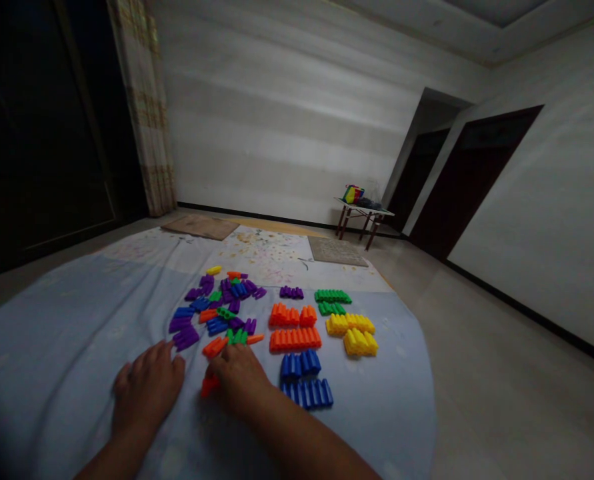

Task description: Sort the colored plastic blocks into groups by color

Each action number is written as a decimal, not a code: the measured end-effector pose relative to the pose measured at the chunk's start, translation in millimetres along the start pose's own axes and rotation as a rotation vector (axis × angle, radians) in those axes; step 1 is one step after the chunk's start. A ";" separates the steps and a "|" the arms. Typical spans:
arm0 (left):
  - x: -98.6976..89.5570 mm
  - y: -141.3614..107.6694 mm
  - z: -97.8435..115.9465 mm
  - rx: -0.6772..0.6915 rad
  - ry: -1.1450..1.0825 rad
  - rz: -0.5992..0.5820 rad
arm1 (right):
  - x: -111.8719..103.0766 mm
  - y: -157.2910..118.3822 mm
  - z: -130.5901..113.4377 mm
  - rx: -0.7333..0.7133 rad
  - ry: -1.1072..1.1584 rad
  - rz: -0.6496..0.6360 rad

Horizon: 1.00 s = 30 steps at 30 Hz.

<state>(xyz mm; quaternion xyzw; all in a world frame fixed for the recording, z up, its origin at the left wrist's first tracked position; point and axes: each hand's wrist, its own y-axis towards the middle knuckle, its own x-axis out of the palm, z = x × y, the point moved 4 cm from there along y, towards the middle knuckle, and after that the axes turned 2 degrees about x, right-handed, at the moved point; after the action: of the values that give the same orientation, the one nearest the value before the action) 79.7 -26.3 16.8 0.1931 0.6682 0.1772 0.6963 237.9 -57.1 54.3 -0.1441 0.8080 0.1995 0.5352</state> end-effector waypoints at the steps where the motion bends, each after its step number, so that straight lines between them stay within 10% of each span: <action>1: 0.1 0.0 0.1 0.000 0.000 -0.004 | -0.7 -4.6 -0.5 -0.012 0.001 -0.012; 13: 1.8 -1.0 -0.1 -0.007 0.031 -0.048 | 2.3 -23.4 -3.0 0.234 -0.064 -0.052; 22: -0.1 0.8 0.7 -0.006 0.014 -0.043 | -1.7 -25.8 -0.9 0.115 -0.017 -0.121; 30: 2.5 1.4 -0.3 -0.037 0.015 -0.064 | -70.3 -18.6 65.0 0.164 0.011 0.125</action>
<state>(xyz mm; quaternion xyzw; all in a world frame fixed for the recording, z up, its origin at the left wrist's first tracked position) 79.5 -23.8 15.4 0.1575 0.6758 0.1687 0.7000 325.8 -41.1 93.4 -0.0504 0.8318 0.1650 0.5275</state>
